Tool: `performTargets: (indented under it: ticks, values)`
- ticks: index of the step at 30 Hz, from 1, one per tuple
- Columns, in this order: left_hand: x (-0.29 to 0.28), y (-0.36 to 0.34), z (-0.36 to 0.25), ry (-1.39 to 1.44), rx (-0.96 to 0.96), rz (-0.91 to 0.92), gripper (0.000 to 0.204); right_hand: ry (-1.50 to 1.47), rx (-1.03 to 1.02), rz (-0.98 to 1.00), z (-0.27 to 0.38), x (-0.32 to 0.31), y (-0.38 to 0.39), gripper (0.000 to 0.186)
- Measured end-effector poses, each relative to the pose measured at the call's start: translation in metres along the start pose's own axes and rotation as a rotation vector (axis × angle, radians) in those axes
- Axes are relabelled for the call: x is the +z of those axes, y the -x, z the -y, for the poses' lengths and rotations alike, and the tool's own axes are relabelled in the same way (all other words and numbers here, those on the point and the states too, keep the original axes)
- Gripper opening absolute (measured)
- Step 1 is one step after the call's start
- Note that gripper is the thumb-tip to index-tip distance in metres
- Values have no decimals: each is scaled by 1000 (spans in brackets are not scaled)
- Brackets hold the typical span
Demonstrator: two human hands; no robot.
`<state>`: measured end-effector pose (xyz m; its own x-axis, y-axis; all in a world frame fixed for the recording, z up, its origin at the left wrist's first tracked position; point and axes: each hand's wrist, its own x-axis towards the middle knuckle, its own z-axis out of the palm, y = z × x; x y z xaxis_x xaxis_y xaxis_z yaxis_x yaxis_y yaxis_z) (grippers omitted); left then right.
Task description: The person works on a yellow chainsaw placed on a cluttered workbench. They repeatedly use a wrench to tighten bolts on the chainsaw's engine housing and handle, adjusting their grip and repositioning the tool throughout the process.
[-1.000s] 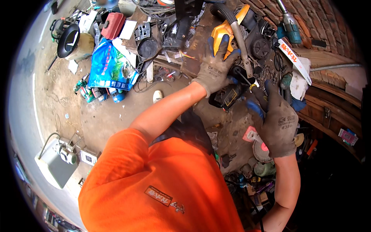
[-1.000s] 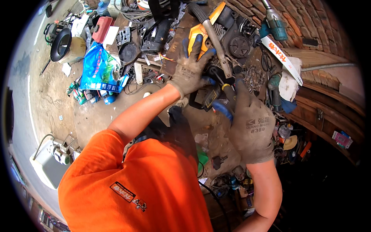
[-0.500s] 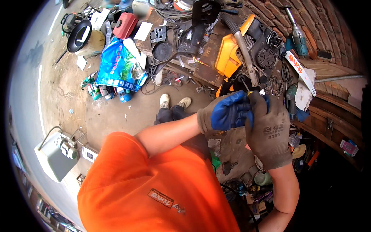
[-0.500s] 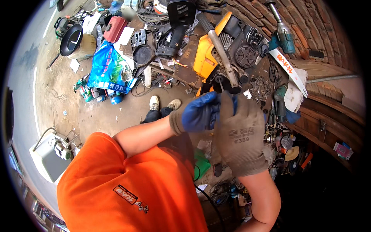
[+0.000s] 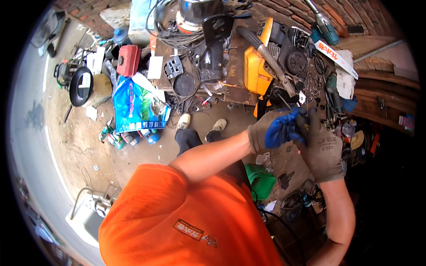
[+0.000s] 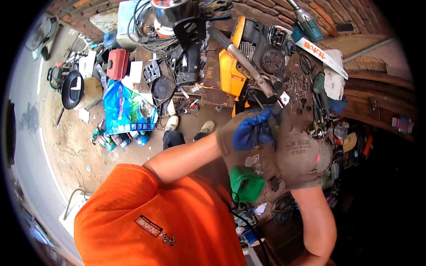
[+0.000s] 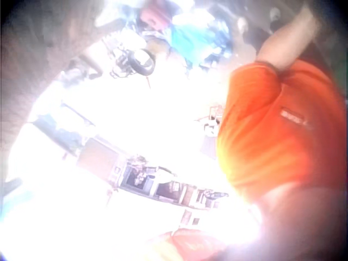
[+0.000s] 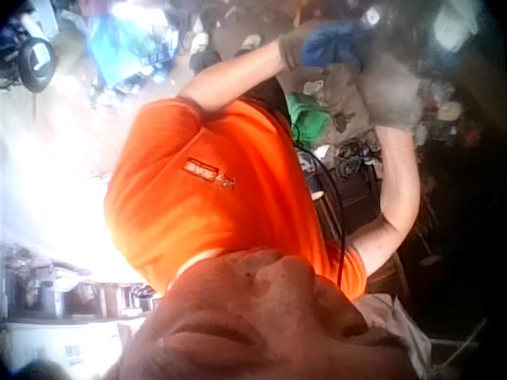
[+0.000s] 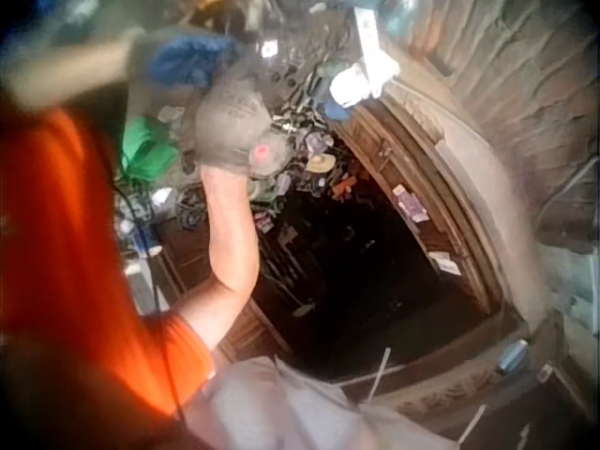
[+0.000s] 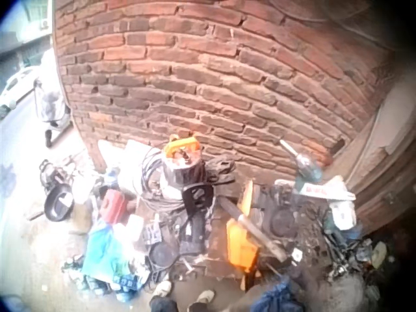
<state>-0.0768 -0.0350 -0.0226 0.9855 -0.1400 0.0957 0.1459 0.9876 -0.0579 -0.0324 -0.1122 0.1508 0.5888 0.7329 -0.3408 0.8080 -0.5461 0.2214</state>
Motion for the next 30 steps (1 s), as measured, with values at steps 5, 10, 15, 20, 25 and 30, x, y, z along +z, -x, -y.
performTargets:
  ticks: [5,10,15,20,25,30]
  values:
    - [16,5,-51,-783,-148,-337,34,662,-295,96,14,-1,-30,47]
    - [9,-37,-129,-2561,546,560,43,269,-39,255,24,-10,-2,36]
    - [-28,-60,-142,-2605,585,717,25,-948,677,53,24,21,-18,34]
    - [-32,-63,-137,-2484,665,698,19,-1422,1034,99,31,3,-22,33]
    - [-31,-63,-136,-2592,538,716,19,-1519,1077,218,21,-16,-31,33]
    - [-37,-62,-136,-2519,682,643,15,-1593,1165,292,23,-12,-35,32]
